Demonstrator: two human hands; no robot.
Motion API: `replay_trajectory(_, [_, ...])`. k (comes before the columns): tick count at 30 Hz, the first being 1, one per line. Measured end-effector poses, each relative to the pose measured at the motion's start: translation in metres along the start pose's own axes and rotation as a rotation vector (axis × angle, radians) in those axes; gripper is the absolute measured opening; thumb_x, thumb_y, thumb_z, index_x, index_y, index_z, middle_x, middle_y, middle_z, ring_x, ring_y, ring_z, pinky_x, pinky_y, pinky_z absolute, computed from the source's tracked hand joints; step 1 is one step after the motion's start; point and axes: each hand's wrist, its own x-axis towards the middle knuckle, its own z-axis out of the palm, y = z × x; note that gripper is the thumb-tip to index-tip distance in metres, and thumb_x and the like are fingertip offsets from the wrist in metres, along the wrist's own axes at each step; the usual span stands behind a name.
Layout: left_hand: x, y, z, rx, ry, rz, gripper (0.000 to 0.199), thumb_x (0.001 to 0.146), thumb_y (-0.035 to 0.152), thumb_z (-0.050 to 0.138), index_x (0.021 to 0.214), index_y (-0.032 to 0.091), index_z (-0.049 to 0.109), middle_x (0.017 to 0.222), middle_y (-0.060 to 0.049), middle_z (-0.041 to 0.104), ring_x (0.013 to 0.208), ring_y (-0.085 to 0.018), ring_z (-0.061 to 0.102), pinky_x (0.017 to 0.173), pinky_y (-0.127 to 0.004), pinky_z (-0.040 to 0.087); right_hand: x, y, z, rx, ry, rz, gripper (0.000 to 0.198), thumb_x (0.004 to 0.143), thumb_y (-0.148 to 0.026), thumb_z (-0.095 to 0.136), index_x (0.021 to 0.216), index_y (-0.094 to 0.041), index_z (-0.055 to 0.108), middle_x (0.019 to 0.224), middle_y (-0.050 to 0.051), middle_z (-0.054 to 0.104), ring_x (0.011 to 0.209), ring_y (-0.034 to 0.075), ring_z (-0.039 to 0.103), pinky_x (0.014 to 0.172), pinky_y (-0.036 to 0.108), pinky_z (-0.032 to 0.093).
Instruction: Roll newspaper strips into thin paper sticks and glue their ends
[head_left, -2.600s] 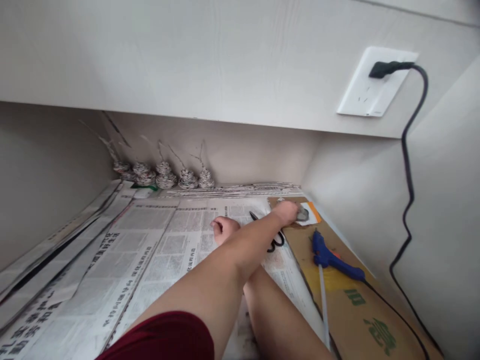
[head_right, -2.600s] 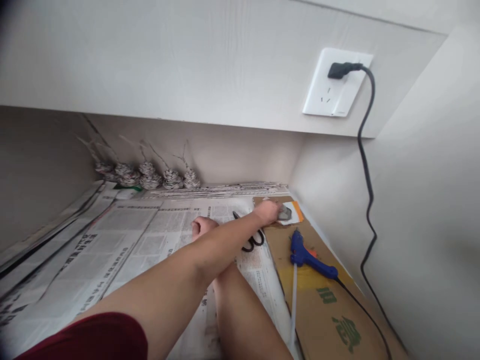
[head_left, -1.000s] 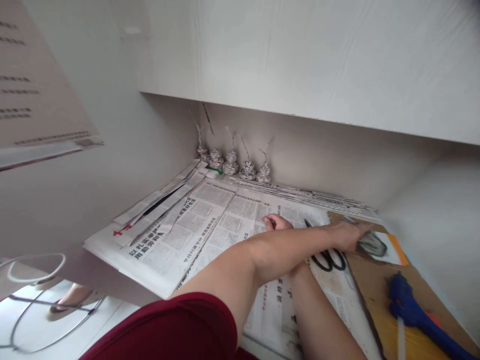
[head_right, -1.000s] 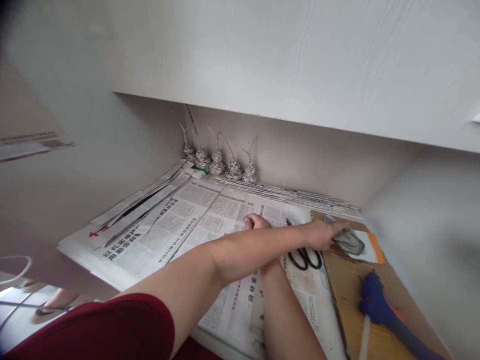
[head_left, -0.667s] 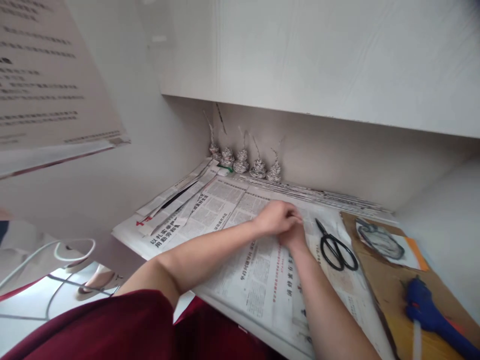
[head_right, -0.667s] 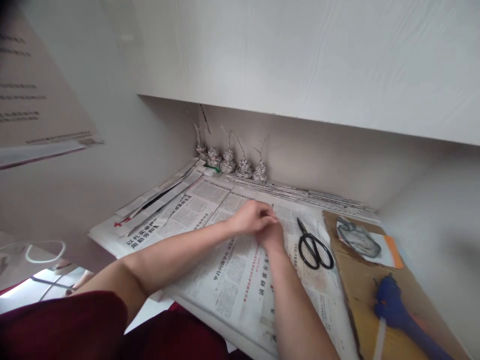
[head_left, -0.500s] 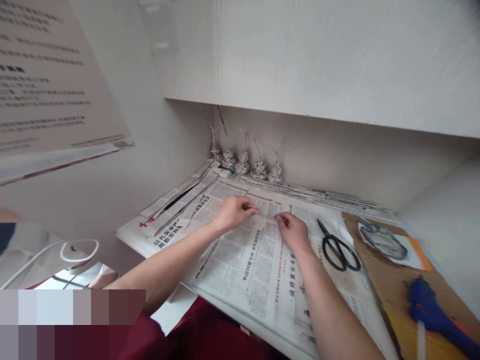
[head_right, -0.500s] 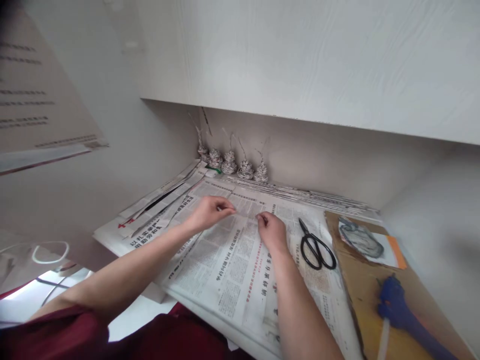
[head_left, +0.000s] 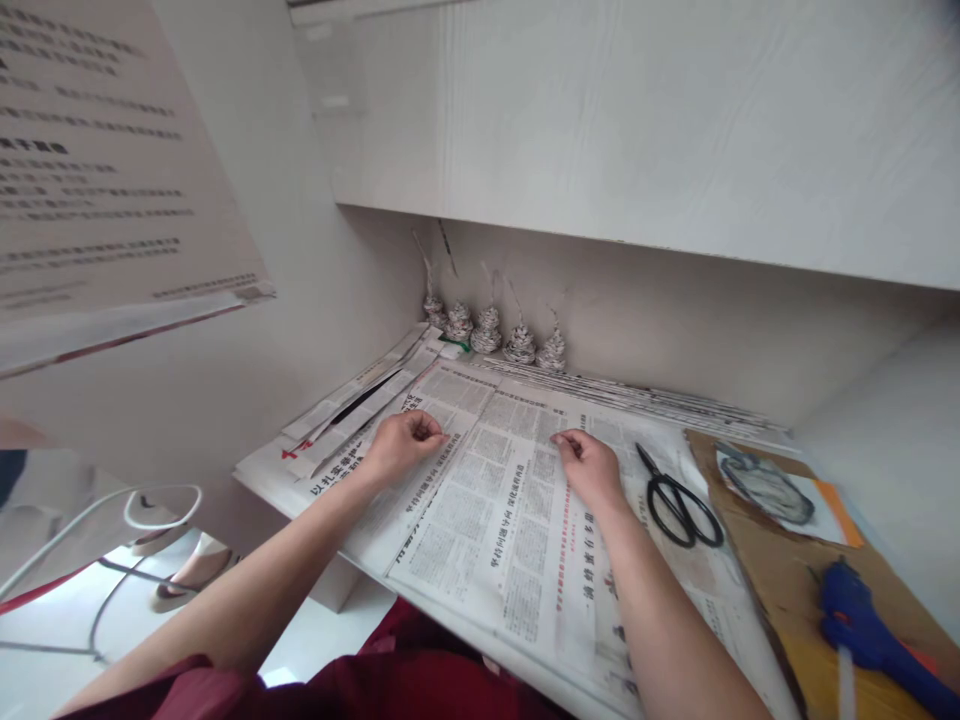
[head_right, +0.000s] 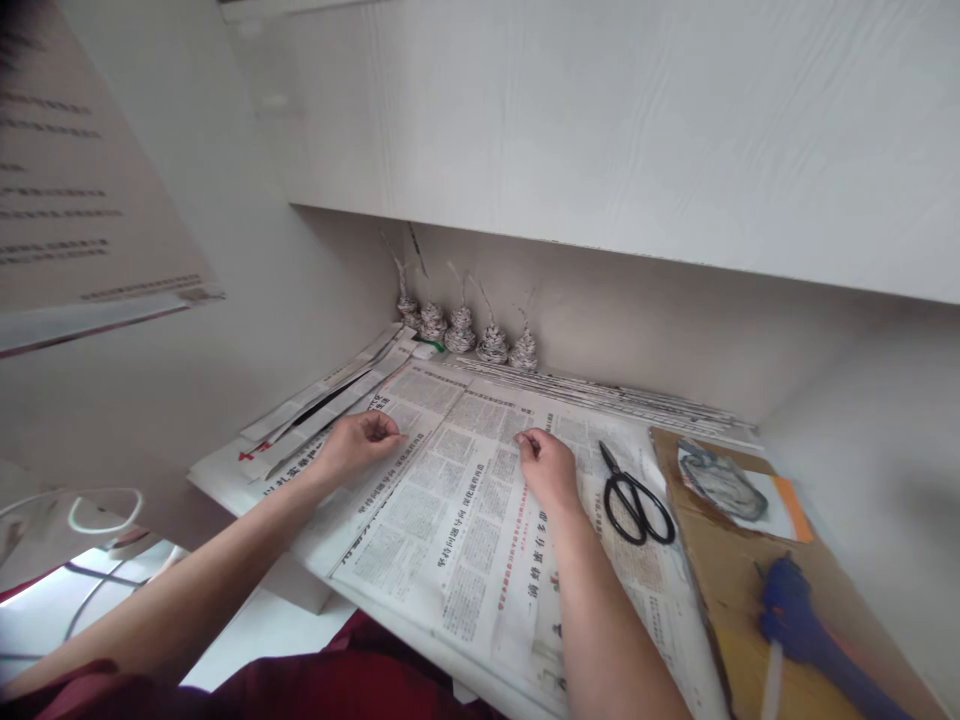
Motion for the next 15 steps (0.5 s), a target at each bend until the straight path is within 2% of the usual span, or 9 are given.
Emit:
replay_trajectory(4, [-0.002,0.003,0.001,-0.001,-0.009,-0.023,0.023,0.067,0.038,0.062,0.067,0.016,0.058,0.065,0.0,0.061,0.059,-0.011,0.052,0.056,-0.021,0.039,0.0,0.0,0.0,0.01,0.001,0.0,0.029,0.08,-0.04,0.048,0.085,-0.022,0.07,0.076,0.003,0.07,0.067,0.018,0.061,0.064,0.027,0.042])
replay_trajectory(9, [0.002,0.002,-0.003,-0.032,0.062,0.019,0.023,0.068,0.039,0.061,0.07,0.017,0.055,0.064,0.002,0.059,0.058,-0.011,0.052,0.056,-0.02,0.039,0.0,0.001,0.0,0.006,0.009,-0.008,0.027,0.079,-0.038,0.049,0.084,-0.022,0.07,0.076,0.003,0.07,0.069,0.018,0.062,0.066,0.027,0.043])
replay_trajectory(12, [0.015,-0.001,-0.02,0.025,0.11,0.064,0.023,0.069,0.041,0.062,0.074,0.018,0.062,0.066,0.001,0.063,0.063,-0.013,0.056,0.06,-0.021,0.04,0.0,0.001,0.0,0.008,0.005,-0.009,0.026,0.08,-0.037,0.049,0.084,-0.023,0.07,0.076,0.003,0.07,0.069,0.018,0.062,0.066,0.027,0.042])
replay_trajectory(15, [0.032,-0.008,-0.044,0.254,0.176,0.036,0.028,0.075,0.043,0.054,0.082,0.019,0.068,0.071,-0.001,0.068,0.066,-0.016,0.058,0.063,-0.024,0.039,0.0,0.0,0.0,0.007,0.004,-0.007,0.027,0.08,-0.038,0.049,0.084,-0.022,0.07,0.075,0.003,0.07,0.068,0.018,0.062,0.066,0.027,0.042])
